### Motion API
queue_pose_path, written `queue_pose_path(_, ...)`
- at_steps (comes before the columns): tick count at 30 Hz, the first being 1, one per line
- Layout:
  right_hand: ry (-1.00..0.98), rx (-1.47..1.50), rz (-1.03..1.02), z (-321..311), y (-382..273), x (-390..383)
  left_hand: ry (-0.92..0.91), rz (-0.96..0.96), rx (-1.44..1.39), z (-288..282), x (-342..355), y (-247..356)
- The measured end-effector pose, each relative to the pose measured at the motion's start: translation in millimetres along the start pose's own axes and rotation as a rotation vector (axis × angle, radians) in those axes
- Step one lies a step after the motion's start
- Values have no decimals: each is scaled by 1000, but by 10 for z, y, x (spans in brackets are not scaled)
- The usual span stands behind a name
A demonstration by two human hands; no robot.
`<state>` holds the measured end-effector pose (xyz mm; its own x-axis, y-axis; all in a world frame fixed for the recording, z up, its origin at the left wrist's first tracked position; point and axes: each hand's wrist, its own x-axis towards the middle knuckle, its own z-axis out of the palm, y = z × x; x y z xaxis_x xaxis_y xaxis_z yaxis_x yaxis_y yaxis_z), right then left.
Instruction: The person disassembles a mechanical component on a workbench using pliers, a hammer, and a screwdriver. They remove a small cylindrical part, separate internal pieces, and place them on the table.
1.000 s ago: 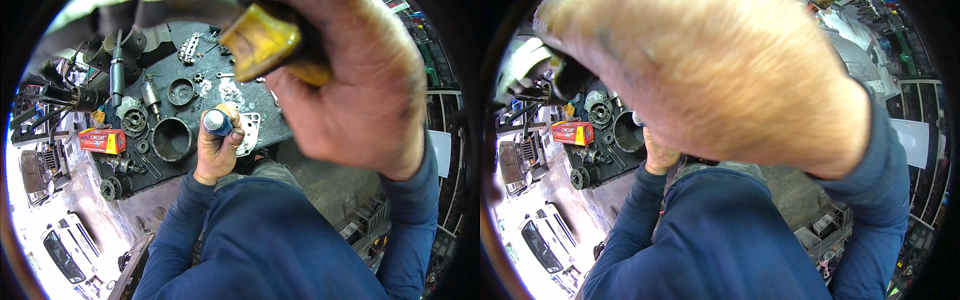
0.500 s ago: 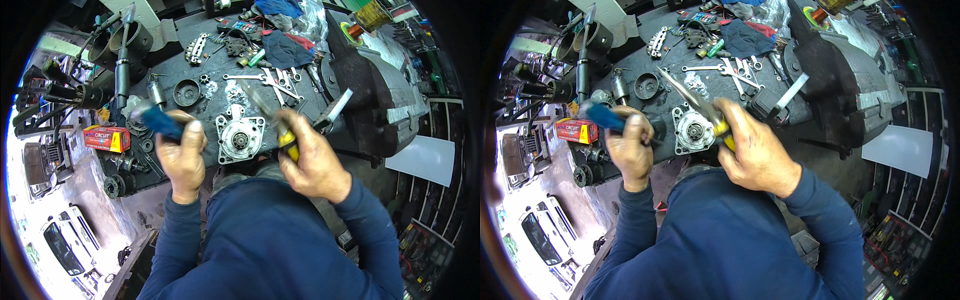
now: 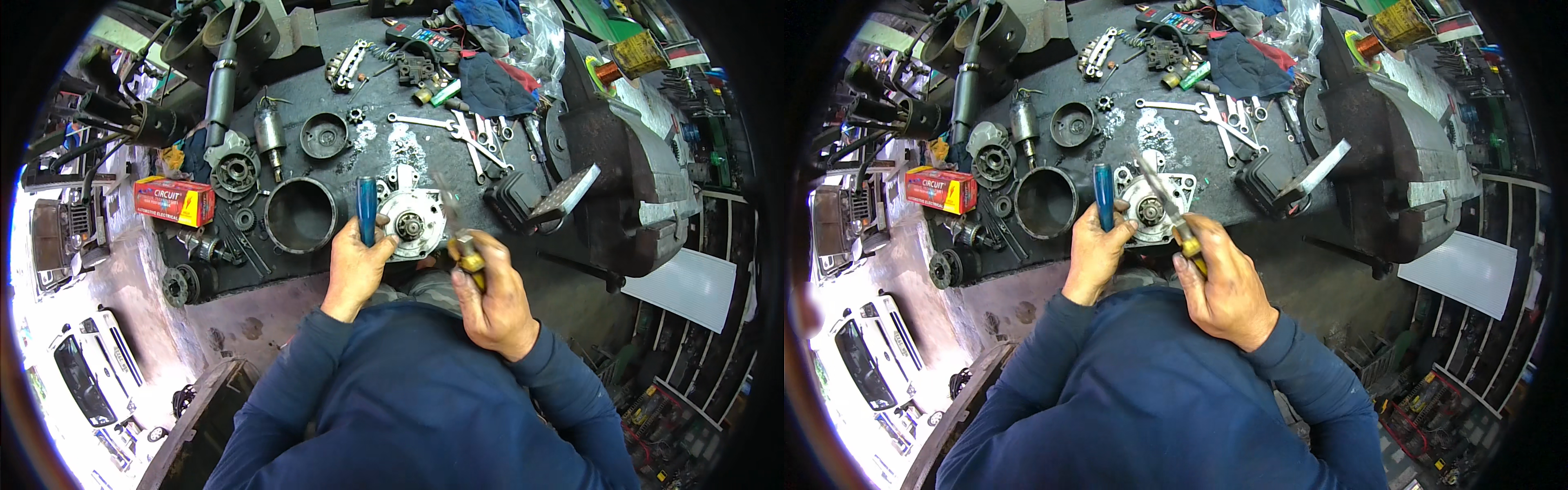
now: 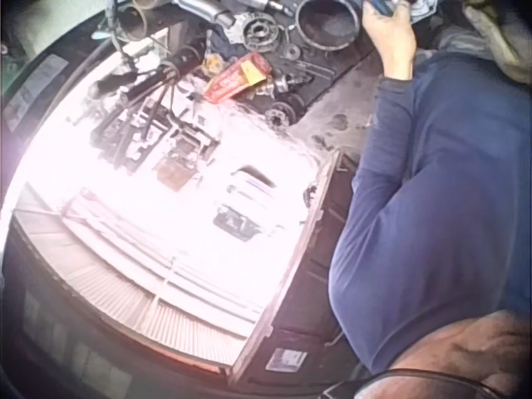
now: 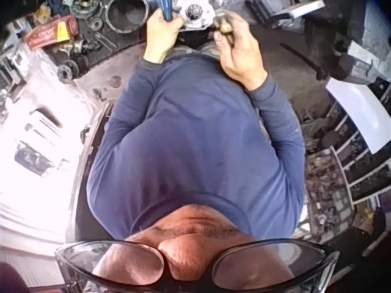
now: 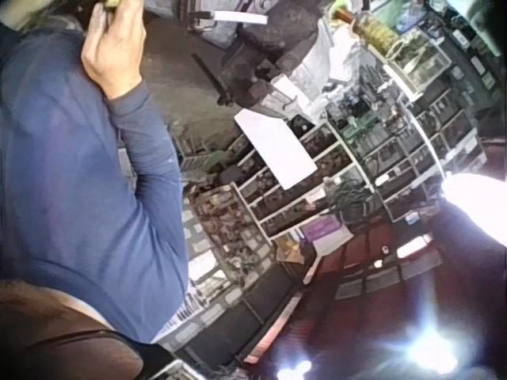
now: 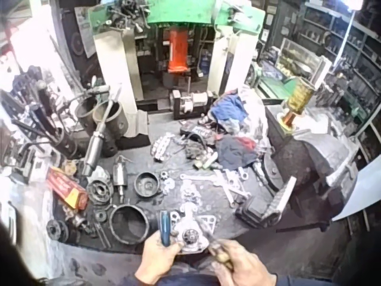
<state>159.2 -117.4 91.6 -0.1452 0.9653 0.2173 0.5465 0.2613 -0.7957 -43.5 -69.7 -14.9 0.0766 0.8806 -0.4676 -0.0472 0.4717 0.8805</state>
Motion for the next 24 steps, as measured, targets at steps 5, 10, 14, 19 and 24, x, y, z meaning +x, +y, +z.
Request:
queue_pose_path(5,-293,-227,303,54,-13,24,-62,62,46,18,42,41)
queue_pose_path(10,-36,-215,316,-56,-9,11,-105,101,-16,61,-16,152)
queue_pose_path(14,-102,-178,659,-35,109,-87,-178,222,24,105,-4,197)
queue_pose_path(19,2,-231,621,67,331,-370,-179,379,364,37,112,169)
queue_pose_path(24,-19,-388,554,205,645,-210,-156,457,396,120,136,206)
